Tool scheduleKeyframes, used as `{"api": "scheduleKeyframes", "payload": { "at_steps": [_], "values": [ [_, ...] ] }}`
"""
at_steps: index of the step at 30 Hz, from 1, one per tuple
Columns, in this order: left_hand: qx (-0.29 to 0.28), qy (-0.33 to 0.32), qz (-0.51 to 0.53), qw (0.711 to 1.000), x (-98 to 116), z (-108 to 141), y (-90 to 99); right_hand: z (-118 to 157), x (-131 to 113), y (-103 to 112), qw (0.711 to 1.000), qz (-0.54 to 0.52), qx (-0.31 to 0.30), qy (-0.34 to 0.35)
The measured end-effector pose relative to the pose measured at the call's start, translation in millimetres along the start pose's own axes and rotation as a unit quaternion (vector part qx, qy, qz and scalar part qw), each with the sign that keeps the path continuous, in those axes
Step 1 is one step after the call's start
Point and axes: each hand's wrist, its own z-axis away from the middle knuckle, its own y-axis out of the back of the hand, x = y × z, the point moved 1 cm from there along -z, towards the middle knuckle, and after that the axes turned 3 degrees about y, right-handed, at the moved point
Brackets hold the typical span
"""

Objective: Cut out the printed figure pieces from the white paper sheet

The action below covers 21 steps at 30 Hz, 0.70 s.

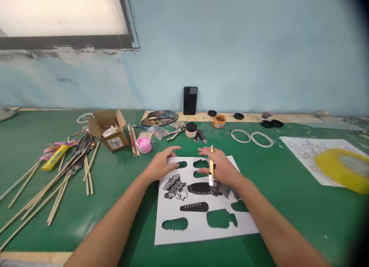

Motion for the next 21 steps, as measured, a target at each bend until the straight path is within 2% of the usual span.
{"api": "scheduleKeyframes", "payload": {
  "at_steps": [4, 7, 9, 12, 16, 18, 21],
  "values": [
    [0.009, 0.011, 0.161, 0.987, 3.5, 0.6, 1.5, 0.7, 6.2, -17.2, 0.999, 0.011, 0.021, 0.022],
    [0.055, 0.025, 0.262, 0.963, 8.1, 3.0, 1.8, 6.0, 8.8, -14.5, 0.996, 0.020, 0.084, 0.009],
    [0.076, 0.059, 0.330, 0.939, 11.6, 5.1, 0.6, 7.7, 10.7, -10.3, 0.991, 0.042, 0.129, 0.003],
    [0.072, 0.136, 0.421, 0.894, 17.9, 7.9, -4.6, 7.9, 15.3, -7.1, 0.981, 0.071, 0.177, -0.023],
    [0.042, 0.209, 0.494, 0.843, 26.6, 9.0, -14.1, 7.0, 19.9, -8.1, 0.977, 0.073, 0.194, -0.051],
    [0.020, 0.212, 0.502, 0.838, 28.6, 8.6, -17.1, 6.8, 20.0, -7.8, 0.981, 0.065, 0.179, -0.043],
    [0.034, 0.195, 0.457, 0.867, 25.6, 7.5, -17.0, 8.0, 19.8, -2.9, 0.985, 0.061, 0.159, -0.028]
  ]
}}
